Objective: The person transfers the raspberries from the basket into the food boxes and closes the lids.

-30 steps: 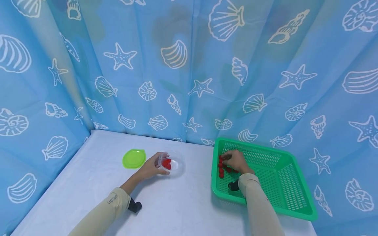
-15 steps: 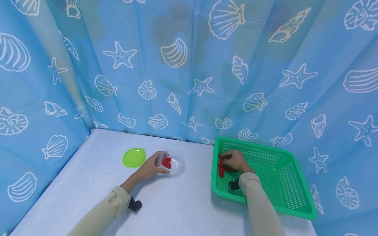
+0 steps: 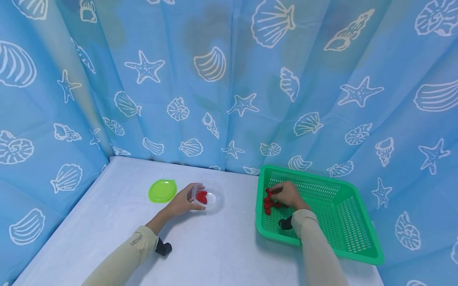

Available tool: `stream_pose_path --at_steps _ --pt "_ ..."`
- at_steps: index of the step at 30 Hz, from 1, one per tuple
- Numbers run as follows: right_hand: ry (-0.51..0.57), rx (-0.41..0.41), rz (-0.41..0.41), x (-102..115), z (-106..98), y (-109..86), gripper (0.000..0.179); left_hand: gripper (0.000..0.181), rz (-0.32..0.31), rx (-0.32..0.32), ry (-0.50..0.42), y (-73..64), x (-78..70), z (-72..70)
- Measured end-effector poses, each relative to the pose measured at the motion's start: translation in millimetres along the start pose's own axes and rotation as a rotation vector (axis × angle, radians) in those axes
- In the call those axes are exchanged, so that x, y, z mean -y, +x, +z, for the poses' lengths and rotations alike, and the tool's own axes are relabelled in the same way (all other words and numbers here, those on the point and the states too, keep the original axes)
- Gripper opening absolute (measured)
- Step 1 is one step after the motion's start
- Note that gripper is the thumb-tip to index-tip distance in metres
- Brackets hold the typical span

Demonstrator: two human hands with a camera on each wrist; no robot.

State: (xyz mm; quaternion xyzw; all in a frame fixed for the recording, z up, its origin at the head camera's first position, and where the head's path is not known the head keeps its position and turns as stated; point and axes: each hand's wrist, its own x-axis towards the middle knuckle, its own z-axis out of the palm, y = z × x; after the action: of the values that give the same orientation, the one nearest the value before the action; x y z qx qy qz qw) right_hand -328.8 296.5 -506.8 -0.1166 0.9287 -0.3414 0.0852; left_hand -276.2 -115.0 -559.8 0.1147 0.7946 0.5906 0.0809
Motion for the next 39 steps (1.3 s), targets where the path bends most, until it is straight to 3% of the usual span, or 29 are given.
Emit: stream_pose_path --at_steps 11,15,24,31,39 --pt "0.001 -0.079 -0.091 12 -17 -9.0 0.030 0.085 -0.001 0.002 0.021 -0.2 -0.3 -2.3" --pt "0.014 -0.107 -0.124 25 -22 -11.8 0.029 0.085 -0.014 0.000 0.023 -2.2 -1.1 -3.1" --pt "0.154 -0.130 -0.207 66 -26 -16.1 0.032 0.086 -0.026 0.010 -0.015 -6.4 -4.8 -3.6" --pt "0.272 -0.151 -0.325 104 -18 -12.1 0.029 0.085 -0.008 -0.003 0.001 -3.9 -3.5 -2.6" --pt "0.347 -0.194 -0.352 139 11 -7.9 0.034 0.086 0.005 0.008 0.001 -3.2 -5.0 -0.8"
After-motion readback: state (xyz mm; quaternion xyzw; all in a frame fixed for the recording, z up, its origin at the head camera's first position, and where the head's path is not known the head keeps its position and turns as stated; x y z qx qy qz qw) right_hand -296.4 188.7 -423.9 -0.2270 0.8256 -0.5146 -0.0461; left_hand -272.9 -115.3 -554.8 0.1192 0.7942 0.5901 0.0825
